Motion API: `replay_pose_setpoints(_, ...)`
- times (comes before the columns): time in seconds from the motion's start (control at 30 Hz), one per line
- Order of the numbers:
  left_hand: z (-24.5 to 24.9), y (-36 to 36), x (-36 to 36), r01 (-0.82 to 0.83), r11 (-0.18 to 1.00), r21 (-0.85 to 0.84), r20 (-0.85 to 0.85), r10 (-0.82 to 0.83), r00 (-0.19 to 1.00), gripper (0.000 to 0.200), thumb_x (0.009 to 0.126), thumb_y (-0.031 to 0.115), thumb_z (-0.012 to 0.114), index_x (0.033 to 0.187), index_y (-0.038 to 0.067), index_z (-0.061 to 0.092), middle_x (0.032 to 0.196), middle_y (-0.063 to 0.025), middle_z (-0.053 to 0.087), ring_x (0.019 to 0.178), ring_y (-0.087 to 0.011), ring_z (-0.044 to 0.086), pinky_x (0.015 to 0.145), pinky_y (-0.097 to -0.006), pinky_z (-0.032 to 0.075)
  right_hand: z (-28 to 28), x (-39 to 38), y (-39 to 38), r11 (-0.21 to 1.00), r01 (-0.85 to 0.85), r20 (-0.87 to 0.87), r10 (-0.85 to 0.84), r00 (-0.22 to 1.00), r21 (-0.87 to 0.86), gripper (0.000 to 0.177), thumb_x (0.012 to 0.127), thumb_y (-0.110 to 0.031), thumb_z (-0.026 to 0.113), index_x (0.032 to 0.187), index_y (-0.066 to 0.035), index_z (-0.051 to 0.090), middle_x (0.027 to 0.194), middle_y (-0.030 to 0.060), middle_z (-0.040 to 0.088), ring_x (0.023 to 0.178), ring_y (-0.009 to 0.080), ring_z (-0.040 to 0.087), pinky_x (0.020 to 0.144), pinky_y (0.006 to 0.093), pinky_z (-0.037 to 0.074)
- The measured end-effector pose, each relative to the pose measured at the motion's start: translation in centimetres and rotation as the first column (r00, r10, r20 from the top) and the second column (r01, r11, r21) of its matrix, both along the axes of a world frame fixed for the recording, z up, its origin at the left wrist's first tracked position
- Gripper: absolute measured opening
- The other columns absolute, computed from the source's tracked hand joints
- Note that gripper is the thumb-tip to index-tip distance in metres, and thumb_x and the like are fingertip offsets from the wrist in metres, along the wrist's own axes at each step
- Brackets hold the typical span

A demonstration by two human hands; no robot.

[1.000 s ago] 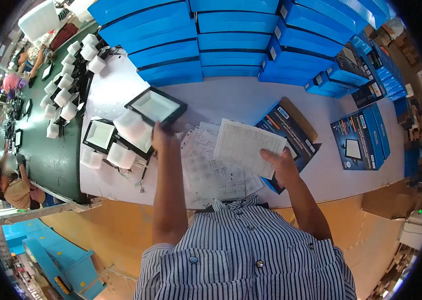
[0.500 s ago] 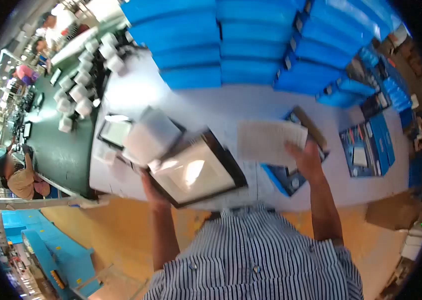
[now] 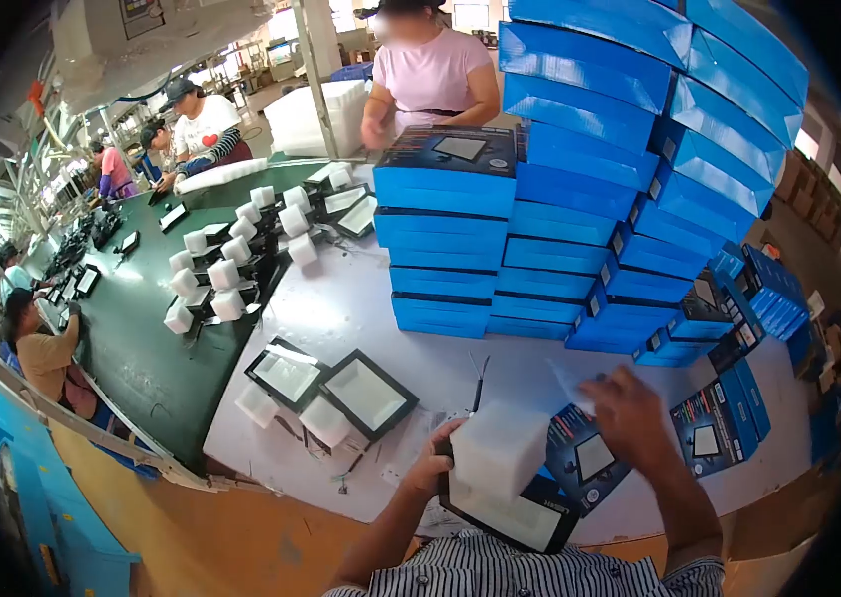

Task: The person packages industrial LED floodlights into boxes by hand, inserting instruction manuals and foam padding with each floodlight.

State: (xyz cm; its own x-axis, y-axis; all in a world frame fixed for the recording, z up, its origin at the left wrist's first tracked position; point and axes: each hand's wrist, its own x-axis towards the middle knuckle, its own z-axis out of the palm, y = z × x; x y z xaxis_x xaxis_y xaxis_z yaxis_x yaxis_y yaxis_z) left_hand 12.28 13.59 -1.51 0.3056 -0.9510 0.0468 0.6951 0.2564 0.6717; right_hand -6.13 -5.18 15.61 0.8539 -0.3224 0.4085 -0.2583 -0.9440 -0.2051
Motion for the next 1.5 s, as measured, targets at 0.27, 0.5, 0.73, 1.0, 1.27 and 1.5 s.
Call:
replay_pose_setpoints(0.27, 0.7, 1.1, -1.5, -0.032, 0.99, 0.139, -0.006, 0.033, 0.999, 0.105, 0.056, 0.04, 0.072, 0.139, 0.006, 0.016, 0.134, -0.0112, 0.034, 0.12, -0.022, 0.038, 0.099, -0.0346, 0.032, -12.1, 2.3, 5.2, 0.83, 0.043, -0.041, -0.024, 0.999, 0.556, 0.026, 0.069, -0.018, 0.063, 0.092, -0.009, 0.056, 0.086, 0.0136, 0.053, 0.087, 0.0302, 0.055, 0.071, 0.0389, 0.046)
replay_pose_setpoints(0.5, 2.5, 1.0, -3.0, -0.076, 0.997, -0.005, -0.038, 0.075, 0.996, 0.111, 0.058, 0.04, 0.072, 0.141, 0.009, 0.004, 0.139, -0.0124, 0.025, 0.125, -0.0233, 0.031, 0.102, -0.0368, 0.026, -12.0, 2.5, 6.7, 0.83, 0.142, -0.111, -0.097, 0.989, 0.54, 0.032, 0.07, -0.02, 0.062, 0.098, -0.008, 0.055, 0.096, 0.018, 0.055, 0.095, 0.0308, 0.054, 0.079, 0.0409, 0.043)
replay_pose_setpoints(0.73, -0.6, 2.3, -2.8, 0.003, 0.992, 0.123, -0.009, -0.002, 1.0, 0.085, 0.063, 0.038, 0.07, 0.13, 0.002, 0.034, 0.121, -0.0113, 0.048, 0.111, -0.0213, 0.047, 0.094, -0.0336, 0.037, -12.9, 2.5, 6.6, 0.864, 0.009, -0.16, 0.083, 0.984, 0.504, 0.051, 0.064, -0.025, 0.066, 0.108, -0.005, 0.05, 0.098, 0.0186, 0.055, 0.095, 0.0339, 0.052, 0.084, 0.0419, 0.039)
replay_pose_setpoints(1.0, -0.6, 2.8, -3.3, -0.021, 0.983, 0.184, 0.034, 0.015, 0.999, 0.072, 0.066, 0.04, 0.065, 0.122, -0.001, 0.044, 0.113, -0.0107, 0.054, 0.104, -0.0196, 0.051, 0.088, -0.0312, 0.041, -7.4, 2.8, 2.2, 0.975, -0.021, 0.214, -0.028, 0.977, 0.221, 0.079, 0.058, -0.03, 0.071, 0.125, -0.003, 0.038, 0.105, 0.0203, 0.053, 0.098, 0.0349, 0.049, 0.092, 0.0442, 0.031)
replay_pose_setpoints(1.27, 0.4, 2.7, -3.5, -0.018, 0.989, 0.149, 0.042, 0.012, 0.999, 0.089, 0.064, 0.041, 0.068, 0.134, 0.002, 0.028, 0.124, -0.0117, 0.045, 0.111, -0.0209, 0.046, 0.093, -0.0328, 0.037, -3.6, 2.2, 0.5, 0.529, 0.052, -0.138, 0.126, 0.982, 0.847, 0.034, 0.072, -0.02, 0.067, 0.097, 0.001, 0.059, 0.092, 0.0132, 0.059, 0.086, 0.0229, 0.057, 0.07, 0.0308, 0.045)
replay_pose_setpoints(1.5, 0.2, 6.1, -2.4, -0.151, 0.976, 0.156, 0.168, 0.125, 0.978, 0.078, 0.073, 0.033, 0.064, 0.134, 0.004, 0.026, 0.122, -0.0131, 0.047, 0.109, -0.0211, 0.046, 0.09, -0.033, 0.037, -9.9, -3.2, 10.2, 0.366, -0.253, 0.264, 0.022, 0.964, 0.895, 0.026, 0.088, -0.013, 0.05, 0.11, -0.002, 0.054, 0.102, 0.0136, 0.058, 0.092, 0.0238, 0.055, 0.079, 0.0314, 0.043)
